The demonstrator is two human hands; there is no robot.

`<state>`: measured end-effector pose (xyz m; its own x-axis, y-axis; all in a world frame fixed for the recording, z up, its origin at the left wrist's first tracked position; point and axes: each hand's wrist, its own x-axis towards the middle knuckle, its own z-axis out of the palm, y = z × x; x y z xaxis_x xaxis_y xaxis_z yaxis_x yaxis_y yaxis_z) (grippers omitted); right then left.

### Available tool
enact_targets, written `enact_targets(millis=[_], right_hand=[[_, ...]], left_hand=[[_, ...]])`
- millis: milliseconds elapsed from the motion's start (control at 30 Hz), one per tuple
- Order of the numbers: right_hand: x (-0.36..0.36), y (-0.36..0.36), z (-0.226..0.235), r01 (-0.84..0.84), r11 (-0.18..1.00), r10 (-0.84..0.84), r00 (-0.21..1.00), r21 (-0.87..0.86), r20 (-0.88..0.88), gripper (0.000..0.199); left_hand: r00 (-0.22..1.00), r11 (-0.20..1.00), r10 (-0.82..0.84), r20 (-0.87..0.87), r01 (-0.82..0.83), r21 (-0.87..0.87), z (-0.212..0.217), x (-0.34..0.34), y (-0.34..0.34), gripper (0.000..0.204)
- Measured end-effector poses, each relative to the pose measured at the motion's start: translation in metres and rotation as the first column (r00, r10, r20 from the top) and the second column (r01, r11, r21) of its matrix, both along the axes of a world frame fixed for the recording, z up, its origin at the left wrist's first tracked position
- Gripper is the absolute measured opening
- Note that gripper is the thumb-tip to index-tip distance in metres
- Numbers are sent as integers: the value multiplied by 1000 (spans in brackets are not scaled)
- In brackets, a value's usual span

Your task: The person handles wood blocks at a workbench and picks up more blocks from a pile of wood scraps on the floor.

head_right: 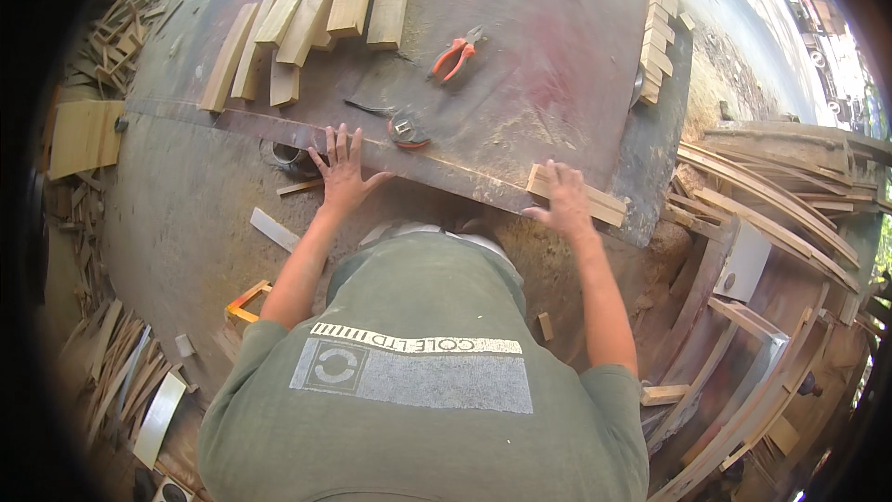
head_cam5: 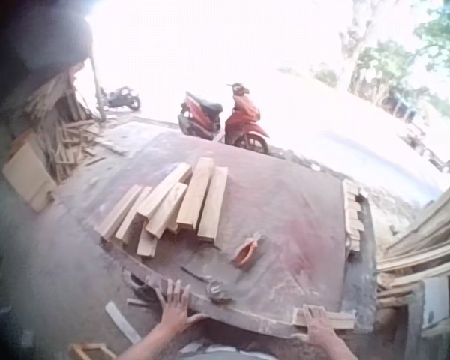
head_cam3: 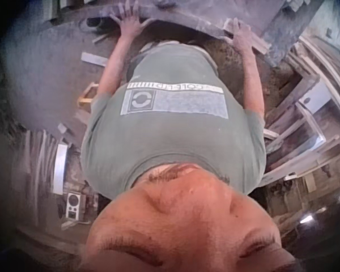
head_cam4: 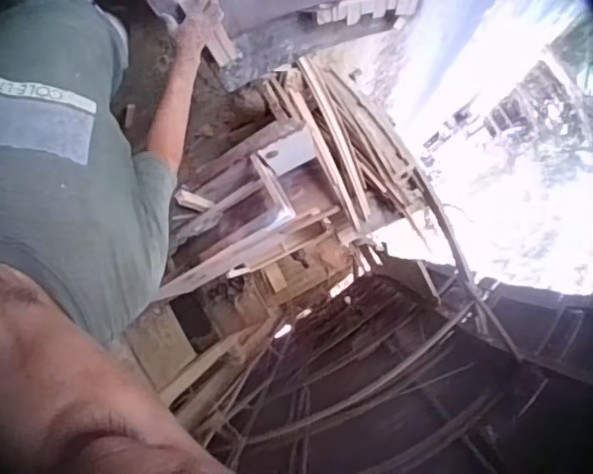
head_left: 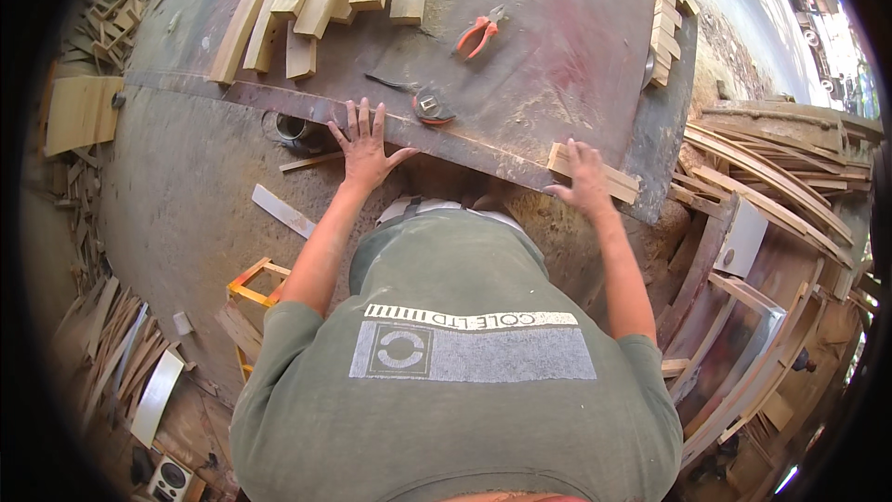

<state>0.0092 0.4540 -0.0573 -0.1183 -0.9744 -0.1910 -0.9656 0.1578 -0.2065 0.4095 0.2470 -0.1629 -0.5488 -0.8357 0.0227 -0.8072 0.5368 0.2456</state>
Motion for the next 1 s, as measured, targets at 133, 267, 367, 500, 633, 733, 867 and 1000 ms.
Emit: enact_targets(millis=[133, 267, 367, 500, 633, 733, 867, 1000], right_hand=[[44, 17, -31, 14, 968, -66, 978, -251, -199, 134], [31, 16, -64, 26, 937, -106, 971, -349, -213, 136], [23, 8, -67, 13, 925, -102, 971, -379, -217, 133], [-5, -29, -64, 7, 916, -112, 965, -401, -239, 129], [-67, -101, -64, -1, 914, -123, 953, -406, -278, 127], [-97, -136, -63, -5, 916, -124, 947, -401, -295, 128], [-123, -164, -65, -5, 916, -127, 945, -402, -300, 129], [-140, -181, -69, 8, 925, -137, 939, -380, -314, 130]], left_hand=[[995, 1000, -25, -96, 23, -17, -4, -1, -5, 117], [991, 1000, -24, -133, 25, 3, -15, -3, -8, 120], [992, 1000, -24, -125, 26, 17, -11, -8, -17, 118], [993, 999, -41, -114, 41, -3, -14, -39, -52, 114], [992, 997, -62, -110, 57, -44, -20, -103, -125, 111], [994, 997, -57, -95, 52, -54, -27, -134, -160, 111], [996, 997, -59, -59, 57, -46, -35, -159, -191, 116], [998, 999, -53, -33, 52, -14, -34, -177, -210, 114]])
